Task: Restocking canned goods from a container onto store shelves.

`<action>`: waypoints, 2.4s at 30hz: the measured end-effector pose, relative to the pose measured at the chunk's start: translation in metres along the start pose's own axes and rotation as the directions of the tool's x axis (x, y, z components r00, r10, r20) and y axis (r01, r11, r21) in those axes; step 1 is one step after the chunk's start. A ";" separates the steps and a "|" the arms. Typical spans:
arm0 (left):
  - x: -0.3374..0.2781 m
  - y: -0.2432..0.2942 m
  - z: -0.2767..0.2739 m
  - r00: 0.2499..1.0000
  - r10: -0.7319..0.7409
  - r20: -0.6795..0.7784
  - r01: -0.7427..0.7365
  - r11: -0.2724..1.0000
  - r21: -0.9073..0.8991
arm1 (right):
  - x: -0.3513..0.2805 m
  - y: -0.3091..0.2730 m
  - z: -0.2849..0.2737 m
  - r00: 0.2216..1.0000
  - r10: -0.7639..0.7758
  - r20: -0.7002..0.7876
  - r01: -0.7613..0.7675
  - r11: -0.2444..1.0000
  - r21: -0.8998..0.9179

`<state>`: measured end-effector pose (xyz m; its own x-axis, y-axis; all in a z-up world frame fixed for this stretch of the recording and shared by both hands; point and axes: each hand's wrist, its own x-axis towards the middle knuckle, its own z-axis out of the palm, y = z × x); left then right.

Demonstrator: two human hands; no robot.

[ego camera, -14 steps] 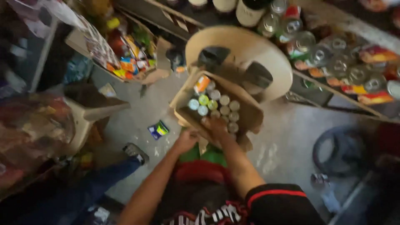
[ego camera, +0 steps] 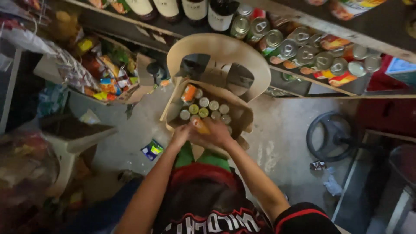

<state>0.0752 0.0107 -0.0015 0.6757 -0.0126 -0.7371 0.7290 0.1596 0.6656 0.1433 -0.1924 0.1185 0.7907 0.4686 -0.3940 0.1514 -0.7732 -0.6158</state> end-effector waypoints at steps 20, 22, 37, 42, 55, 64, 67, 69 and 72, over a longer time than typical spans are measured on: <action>-0.099 0.238 -0.027 0.668 0.259 0.697 0.027 0.928 -0.371 | -0.021 -0.160 -0.229 0.730 -0.683 -0.014 0.594 0.645 -0.480; -0.119 0.286 -0.026 0.565 0.350 0.747 0.045 0.891 -0.451 | -0.020 -0.191 -0.252 0.657 -0.753 0.015 0.639 0.547 -0.541; -0.182 0.518 -0.051 0.156 0.975 0.160 -0.969 0.182 -0.167 | 0.116 -0.326 -0.326 0.581 -0.526 -0.621 0.789 0.552 0.270; -0.158 0.576 -0.072 -0.014 0.998 0.058 -0.999 -0.017 0.044 | 0.179 -0.359 -0.374 0.469 -0.663 -0.584 0.883 0.367 0.293; -0.083 0.630 -0.116 -0.304 0.917 -0.258 -0.903 -0.192 0.384 | 0.310 -0.343 -0.428 0.615 -0.719 -0.323 0.737 0.380 0.558; -0.077 0.639 -0.110 -0.185 0.929 -0.322 -0.761 0.072 0.645 | 0.289 -0.379 -0.406 0.518 -0.675 -0.525 0.826 0.554 0.103; -0.088 0.639 -0.102 -0.154 0.906 -0.394 -0.777 0.135 0.615 | 0.294 -0.381 -0.397 0.475 -0.620 -0.624 0.837 0.537 0.103; -0.085 0.639 -0.101 -0.155 0.904 -0.399 -0.771 0.142 0.621 | 0.309 -0.370 -0.395 0.479 -0.596 -0.644 0.834 0.537 0.124; -0.081 0.638 -0.100 -0.178 0.899 -0.399 -0.762 0.131 0.634 | 0.312 -0.362 -0.400 0.548 -0.566 -0.616 0.803 0.562 0.199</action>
<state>0.4745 0.2126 0.4712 0.4918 0.5400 0.6831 -0.3505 -0.5954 0.7230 0.5727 0.0626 0.4915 0.7129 0.4317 0.5526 0.6022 0.0268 -0.7979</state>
